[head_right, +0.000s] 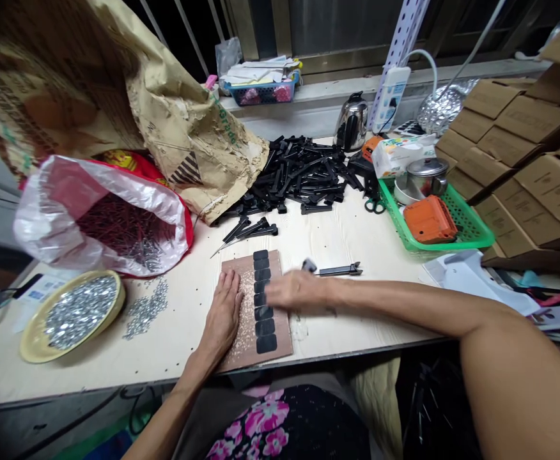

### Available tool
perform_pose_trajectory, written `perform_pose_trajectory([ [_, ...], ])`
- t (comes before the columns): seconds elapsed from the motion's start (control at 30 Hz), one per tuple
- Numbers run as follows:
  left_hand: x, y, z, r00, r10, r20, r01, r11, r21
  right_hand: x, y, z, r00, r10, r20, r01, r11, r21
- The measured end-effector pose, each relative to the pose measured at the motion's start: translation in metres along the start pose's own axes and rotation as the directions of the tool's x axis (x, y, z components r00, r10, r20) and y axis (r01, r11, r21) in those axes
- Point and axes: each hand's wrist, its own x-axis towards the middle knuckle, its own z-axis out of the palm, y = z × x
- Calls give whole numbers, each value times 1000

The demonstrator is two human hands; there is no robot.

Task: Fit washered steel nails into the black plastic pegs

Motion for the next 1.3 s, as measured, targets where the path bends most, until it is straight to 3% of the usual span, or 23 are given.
perform_pose_trajectory([
  [0.07, 0, 1, 0, 1000, -4, 4, 4, 1000, -2, 0, 5, 1, 981, 185, -56, -186, 983, -6],
  [0.1, 0, 1, 0, 1000, -4, 6, 4, 1000, -2, -1, 7, 2, 974, 221, -53, -222, 975, -17],
  [0.27, 0, 2, 0, 1000, -8, 9, 8, 1000, 27, -6, -7, 2, 997, 62, 55, -56, 993, -103],
  [0.6, 0, 4, -1, 1000, -12, 5, 12, 1000, 15, -8, -20, 4, 983, 181, -19, -182, 981, -63],
  [0.77, -3, 1, 1, 1000, -25, -8, 25, 1000, 16, -46, -28, -16, 930, 367, 3, -367, 930, 3],
  [0.87, -6, -1, 3, 999, -33, -19, 33, 999, 26, -74, -26, -31, 883, 467, 55, -464, 884, -50],
  [0.93, -7, -2, 5, 999, -35, -27, 35, 999, 27, -76, -21, -39, 875, 481, 51, -475, 875, -97],
  [1.0, -7, -2, 7, 999, -39, -35, 40, 999, 27, -57, -11, -42, 885, 465, 11, -459, 878, -135],
  [1.1, -8, 2, 6, 998, -45, -40, 46, 999, 21, 2, 13, -34, 904, 420, -75, -426, 885, -187],
  [1.2, -12, 8, -5, 998, -25, -57, 25, 1000, 3, 70, 42, -10, 927, 366, -87, -376, 887, -268],
  [1.3, -21, 3, -31, 978, -88, -190, 92, 996, 11, 118, 65, 21, 932, 360, -34, -350, 872, -342],
])
